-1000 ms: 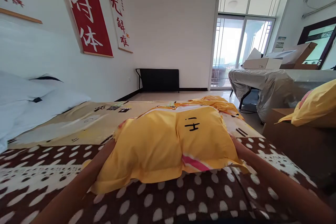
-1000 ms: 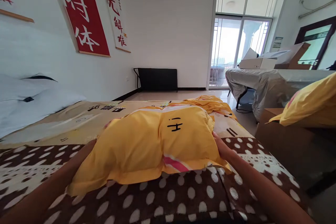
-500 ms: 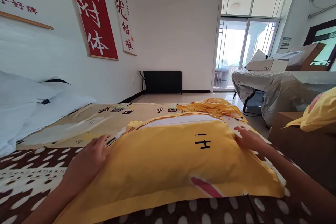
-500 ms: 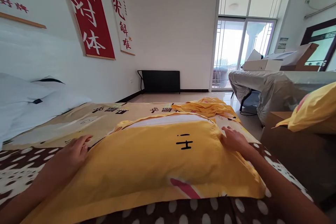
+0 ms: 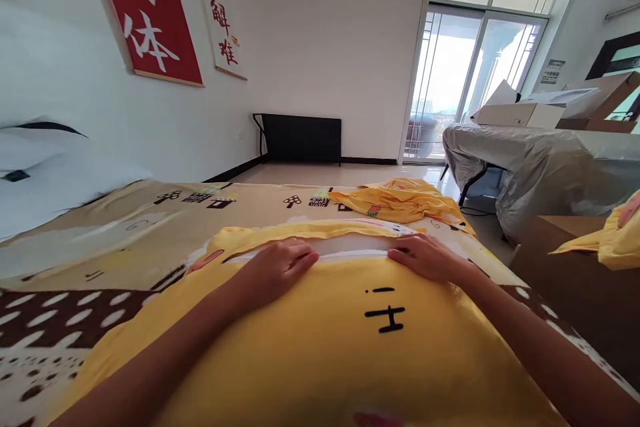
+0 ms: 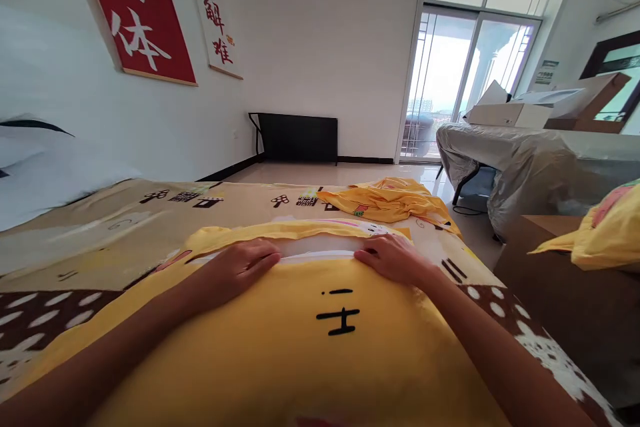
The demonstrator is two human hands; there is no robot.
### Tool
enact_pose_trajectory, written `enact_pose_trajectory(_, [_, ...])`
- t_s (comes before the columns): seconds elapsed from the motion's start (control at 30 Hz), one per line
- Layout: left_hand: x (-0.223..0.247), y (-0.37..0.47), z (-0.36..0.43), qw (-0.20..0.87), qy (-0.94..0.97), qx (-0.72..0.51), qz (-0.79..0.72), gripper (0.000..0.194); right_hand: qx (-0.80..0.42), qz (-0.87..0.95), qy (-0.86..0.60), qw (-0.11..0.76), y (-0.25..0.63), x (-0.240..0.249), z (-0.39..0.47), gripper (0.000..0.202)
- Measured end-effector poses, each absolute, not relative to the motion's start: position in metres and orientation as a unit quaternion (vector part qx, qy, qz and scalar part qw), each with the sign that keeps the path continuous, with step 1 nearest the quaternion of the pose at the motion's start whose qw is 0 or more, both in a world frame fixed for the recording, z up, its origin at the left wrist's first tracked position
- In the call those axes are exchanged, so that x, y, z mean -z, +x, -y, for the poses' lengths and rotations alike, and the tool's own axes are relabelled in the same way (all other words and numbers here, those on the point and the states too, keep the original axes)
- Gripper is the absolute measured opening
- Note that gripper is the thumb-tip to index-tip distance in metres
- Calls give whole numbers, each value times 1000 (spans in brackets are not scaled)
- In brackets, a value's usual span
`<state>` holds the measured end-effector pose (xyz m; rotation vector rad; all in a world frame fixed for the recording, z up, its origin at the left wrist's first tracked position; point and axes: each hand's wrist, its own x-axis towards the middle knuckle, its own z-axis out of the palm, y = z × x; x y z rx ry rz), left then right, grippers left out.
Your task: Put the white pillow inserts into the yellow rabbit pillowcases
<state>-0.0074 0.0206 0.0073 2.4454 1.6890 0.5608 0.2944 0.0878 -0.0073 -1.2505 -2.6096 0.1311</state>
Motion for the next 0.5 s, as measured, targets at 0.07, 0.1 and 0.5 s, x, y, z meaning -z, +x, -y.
enact_pose_trajectory(0.07, [13, -39, -18, 57, 747, -207, -629, 51, -80, 883, -458, 58, 319, 26, -96, 56])
enact_pose_trajectory(0.1, [25, -53, -17, 78, 720, -215, -655, 52, -102, 877, -469, 34, 327, 36, -99, 59])
enact_pose_trajectory(0.5, [60, -70, -26, 97, 707, -197, -672, 50, -57, 903, -408, -125, 296, -9, -137, 48])
